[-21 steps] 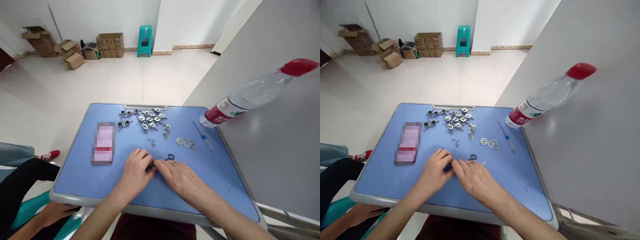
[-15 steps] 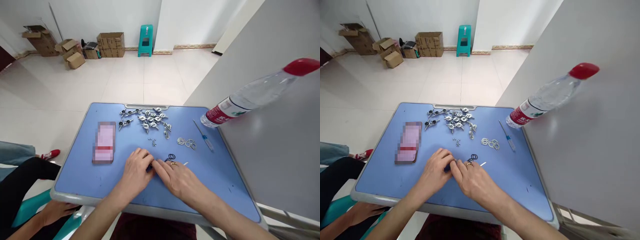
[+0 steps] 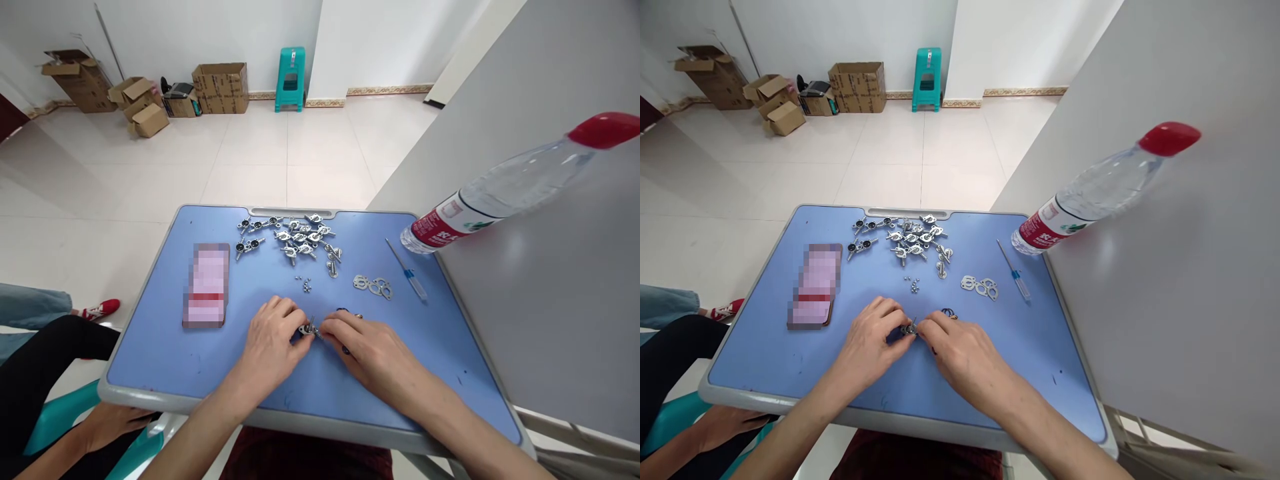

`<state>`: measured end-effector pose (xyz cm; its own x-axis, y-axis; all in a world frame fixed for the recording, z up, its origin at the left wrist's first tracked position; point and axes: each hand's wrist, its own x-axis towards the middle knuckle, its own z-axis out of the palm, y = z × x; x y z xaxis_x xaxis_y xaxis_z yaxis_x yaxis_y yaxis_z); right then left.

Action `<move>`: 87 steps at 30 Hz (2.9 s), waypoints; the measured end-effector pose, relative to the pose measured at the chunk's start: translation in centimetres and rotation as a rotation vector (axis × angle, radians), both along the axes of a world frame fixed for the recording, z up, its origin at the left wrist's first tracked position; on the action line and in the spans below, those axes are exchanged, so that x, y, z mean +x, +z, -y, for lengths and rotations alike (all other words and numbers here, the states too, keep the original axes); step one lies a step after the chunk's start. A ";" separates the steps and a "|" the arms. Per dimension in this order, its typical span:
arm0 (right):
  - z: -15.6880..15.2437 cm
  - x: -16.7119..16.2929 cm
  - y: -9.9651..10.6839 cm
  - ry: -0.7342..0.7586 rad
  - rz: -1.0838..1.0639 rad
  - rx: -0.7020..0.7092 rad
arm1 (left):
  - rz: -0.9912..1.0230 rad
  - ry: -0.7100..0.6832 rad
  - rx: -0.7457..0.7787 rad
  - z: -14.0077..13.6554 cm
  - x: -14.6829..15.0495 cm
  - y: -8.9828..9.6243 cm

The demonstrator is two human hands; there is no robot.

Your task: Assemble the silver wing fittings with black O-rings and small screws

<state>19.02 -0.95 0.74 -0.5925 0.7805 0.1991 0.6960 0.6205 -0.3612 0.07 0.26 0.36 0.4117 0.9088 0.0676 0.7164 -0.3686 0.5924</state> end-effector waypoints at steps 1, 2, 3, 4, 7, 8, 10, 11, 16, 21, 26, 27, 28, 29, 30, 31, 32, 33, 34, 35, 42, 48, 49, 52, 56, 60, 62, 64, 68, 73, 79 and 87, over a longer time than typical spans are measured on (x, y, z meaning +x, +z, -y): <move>-0.1 0.1 0.0 0.002 -0.001 0.000 | 0.002 0.000 0.000 0.0 0.0 0.0; -0.1 0.1 0.1 0.001 -0.003 0.003 | 0.003 -0.002 -0.002 0.0 0.0 0.0; -0.2 0.1 0.0 0.000 -0.004 0.008 | 0.003 -0.002 -0.003 0.1 0.1 0.0; -0.2 0.1 0.0 0.000 -0.002 0.011 | 0.004 -0.002 -0.002 0.1 0.1 0.1; -0.3 0.0 -0.1 0.009 0.005 0.016 | 0.007 -0.002 0.000 0.1 0.1 0.1; -0.3 -0.1 -0.1 0.014 0.007 0.017 | 0.006 -0.001 0.000 0.1 0.1 0.1; -0.4 -0.1 -0.1 0.023 0.009 0.023 | 0.004 0.001 0.002 0.1 0.1 0.0; -0.4 -0.2 -0.2 0.028 0.013 0.027 | 0.003 0.002 0.003 0.1 0.1 0.0; -0.7 -0.3 -0.5 0.041 0.045 0.041 | -0.007 0.003 0.003 0.0 0.1 -0.1; -0.7 -0.4 -0.8 0.012 0.029 0.014 | -0.011 -0.002 0.000 0.0 0.1 0.0; -0.4 -0.7 -0.8 0.002 0.032 0.051 | -0.005 0.004 0.002 0.0 0.1 -0.2; -0.4 -0.7 -0.8 0.001 0.039 0.061 | -0.007 0.005 0.001 0.0 0.1 -0.2; -0.3 -0.7 -0.8 -0.001 0.046 0.071 | -0.008 0.005 0.000 0.0 0.1 -0.1; -0.3 -0.7 -0.8 -0.004 0.054 0.079 | -0.010 0.004 -0.002 0.0 0.1 -0.1; -0.3 -0.7 -0.8 -0.007 0.059 0.084 | -0.010 0.002 -0.004 0.0 0.1 0.0; -0.4 -0.6 -0.8 -0.010 0.061 0.085 | -0.010 0.000 -0.007 0.0 0.2 0.1; -0.4 -0.5 -0.8 -0.012 0.058 0.083 | -0.010 -0.001 -0.010 0.0 0.2 0.2; -0.4 -0.4 -0.7 -0.014 0.051 0.080 | -0.010 -0.003 -0.012 0.0 0.2 0.2; -0.5 -0.3 -0.7 -0.014 0.043 0.078 | -0.011 -0.003 -0.015 0.0 0.2 0.3; -0.5 -0.2 -0.6 -0.015 0.037 0.078 | -0.012 -0.003 -0.017 0.0 0.2 0.4; -0.4 -0.3 0.0 0.065 0.056 0.141 | -0.014 0.005 -0.017 0.0 0.2 0.2; -0.4 -0.5 0.0 0.073 0.045 0.215 | 0.004 -0.002 -0.008 0.0 0.2 0.1; -0.4 -0.5 0.0 0.066 0.045 0.210 | 0.006 -0.003 -0.008 0.0 0.2 0.1; -0.1 -0.6 -0.1 0.060 0.054 0.215 | 0.009 -0.001 -0.010 0.0 0.1 0.2; 0.4 -1.0 -0.3 0.056 0.110 0.264 | 0.012 0.008 0.002 0.0 0.2 0.2; 0.3 -0.6 0.8 0.028 0.031 0.099 | -0.003 0.002 -0.004 0.0 0.2 0.3; 0.0 0.1 2.1 -0.012 -0.088 -0.046 | -0.011 -0.005 -0.008 0.0 0.2 0.2; -0.4 0.9 3.4 -0.085 -0.227 -0.191 | -0.008 -0.007 -0.004 0.0 0.1 0.2; -1.0 2.1 4.3 -0.157 -0.537 -0.444 | -0.001 -0.005 -0.003 0.0 0.1 0.1; -1.3 1.3 3.4 -0.140 -0.599 -0.521 | -0.003 -0.009 -0.001 -0.1 0.1 0.3; -1.5 0.1 2.2 -0.200 -0.601 -0.452 | 0.001 -0.011 0.009 -0.1 0.0 0.2; -1.6 -0.3 2.3 -0.150 -0.637 -0.338 | -0.018 -0.008 0.021 0.0 0.1 0.2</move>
